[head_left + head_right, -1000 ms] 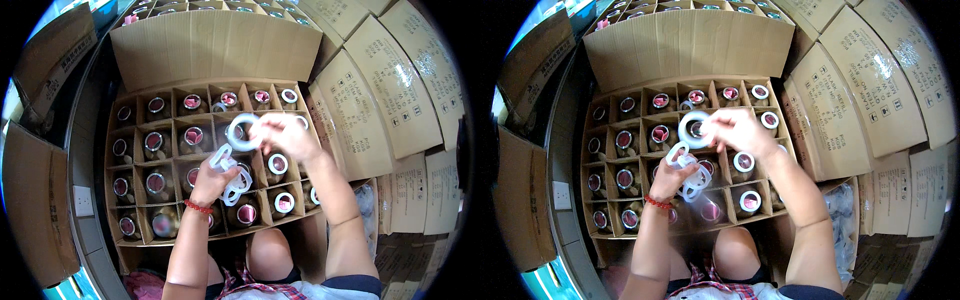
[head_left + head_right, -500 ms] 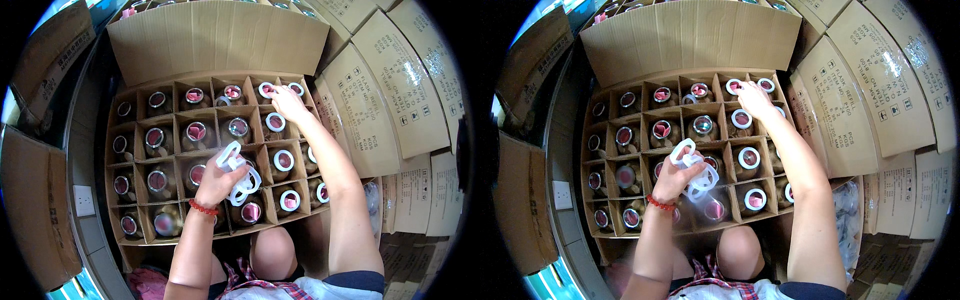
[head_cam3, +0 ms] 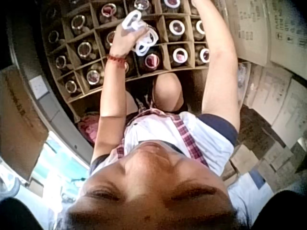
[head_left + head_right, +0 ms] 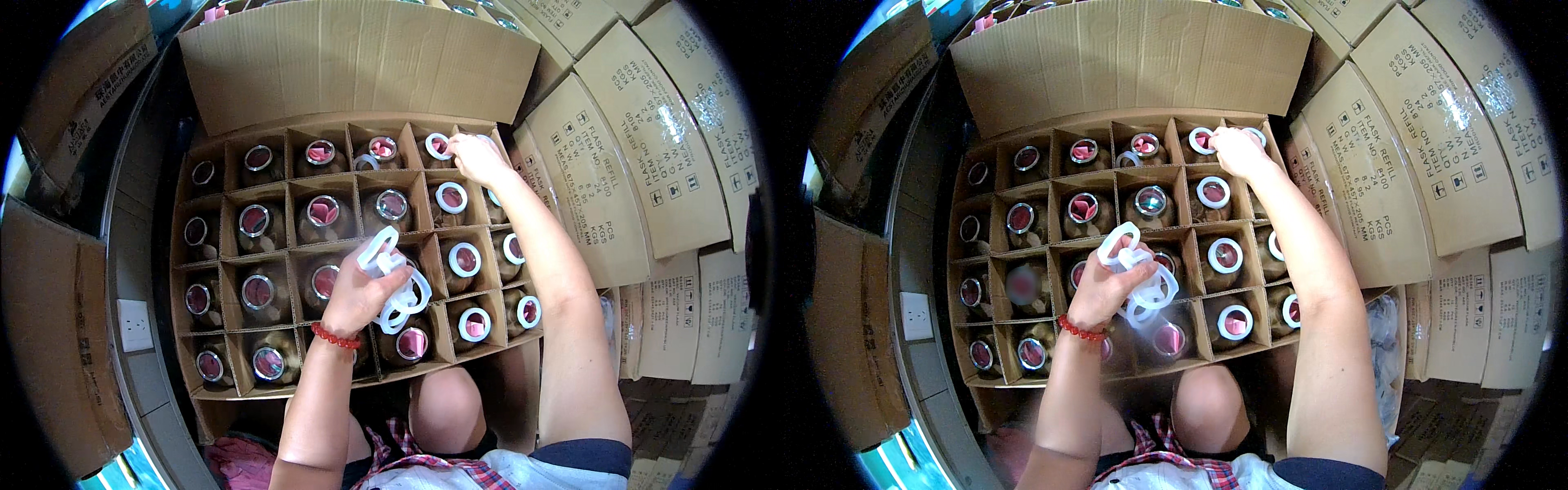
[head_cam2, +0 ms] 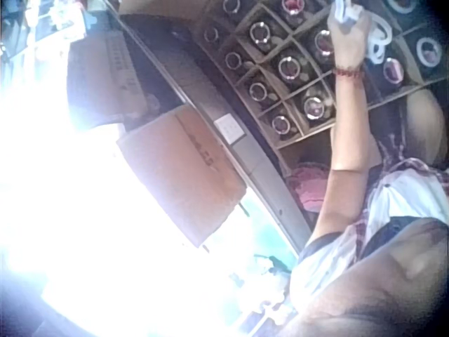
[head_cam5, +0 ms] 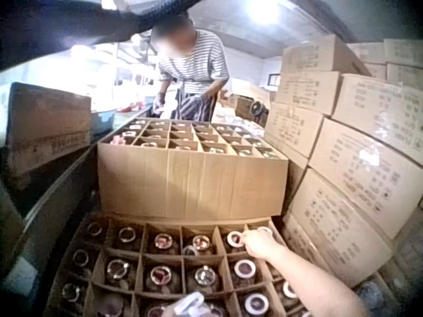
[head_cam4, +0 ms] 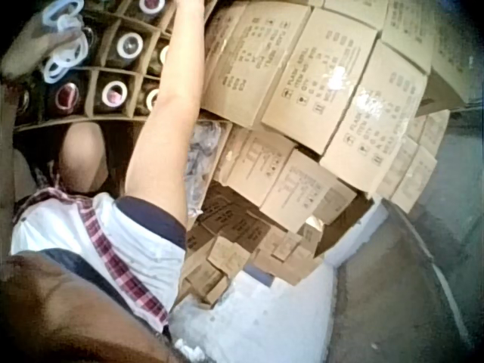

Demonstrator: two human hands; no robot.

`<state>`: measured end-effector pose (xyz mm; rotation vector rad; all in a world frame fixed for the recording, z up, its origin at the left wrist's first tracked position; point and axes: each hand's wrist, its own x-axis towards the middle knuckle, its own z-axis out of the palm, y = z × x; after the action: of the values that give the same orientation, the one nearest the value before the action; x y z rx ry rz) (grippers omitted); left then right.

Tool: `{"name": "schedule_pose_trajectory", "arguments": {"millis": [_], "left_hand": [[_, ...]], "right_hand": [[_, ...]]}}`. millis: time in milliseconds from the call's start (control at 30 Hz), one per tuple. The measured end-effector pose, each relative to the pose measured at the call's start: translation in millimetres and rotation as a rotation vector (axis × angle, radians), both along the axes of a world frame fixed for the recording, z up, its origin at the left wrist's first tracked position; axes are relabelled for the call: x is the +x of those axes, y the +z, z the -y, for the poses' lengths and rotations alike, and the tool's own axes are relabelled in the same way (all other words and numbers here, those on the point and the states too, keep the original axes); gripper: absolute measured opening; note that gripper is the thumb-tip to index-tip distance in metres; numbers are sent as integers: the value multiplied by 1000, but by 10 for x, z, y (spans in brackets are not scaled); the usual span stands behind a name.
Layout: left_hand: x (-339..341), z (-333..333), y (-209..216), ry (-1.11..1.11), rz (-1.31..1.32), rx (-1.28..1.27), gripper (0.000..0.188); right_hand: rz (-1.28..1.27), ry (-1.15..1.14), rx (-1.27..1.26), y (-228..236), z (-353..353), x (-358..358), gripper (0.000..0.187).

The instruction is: The person places white circular seals on top of small jars arranged in a cardboard tray. The person picks up seals from a plastic bag and places them one by one onto the jar openings.

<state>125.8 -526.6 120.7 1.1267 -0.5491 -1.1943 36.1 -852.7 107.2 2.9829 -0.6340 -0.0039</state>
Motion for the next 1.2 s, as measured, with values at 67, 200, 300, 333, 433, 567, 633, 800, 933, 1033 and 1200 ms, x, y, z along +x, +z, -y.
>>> {"name": "schedule_pose_trajectory", "arguments": {"millis": [67,200,300,333,433,567,633,800,933,1033,1200], "left_hand": [[6,-3,19,-7,22,8,20],[-8,-4,-7,9,22,-24,19],[3,-14,-8,9,31,-37,18],[0,-10,-9,7,24,-44,18],[5,-16,-39,8,17,-37,19],[1,-17,-14,2,11,-37,22],[13,-44,9,8,-26,-42,24],[44,-63,-17,19,-26,-70,23],[19,-54,-20,12,-42,-91,23],[4,-39,-34,12,-43,-97,22],[17,-51,-1,13,-37,-69,23]], "right_hand": [[14,-19,-27,46,-51,28,22],[-20,-45,-32,74,-181,100,22],[-2,-60,-108,155,-294,242,19],[7,-44,-163,196,-374,305,19],[187,91,-18,187,-649,665,22],[81,309,61,-14,-761,1026,33],[-41,368,21,-49,-697,1126,32],[-51,490,24,35,-569,1220,20],[239,405,-64,166,-370,1135,15],[9,257,143,52,-346,1003,18],[18,222,272,47,-525,789,22]]}}
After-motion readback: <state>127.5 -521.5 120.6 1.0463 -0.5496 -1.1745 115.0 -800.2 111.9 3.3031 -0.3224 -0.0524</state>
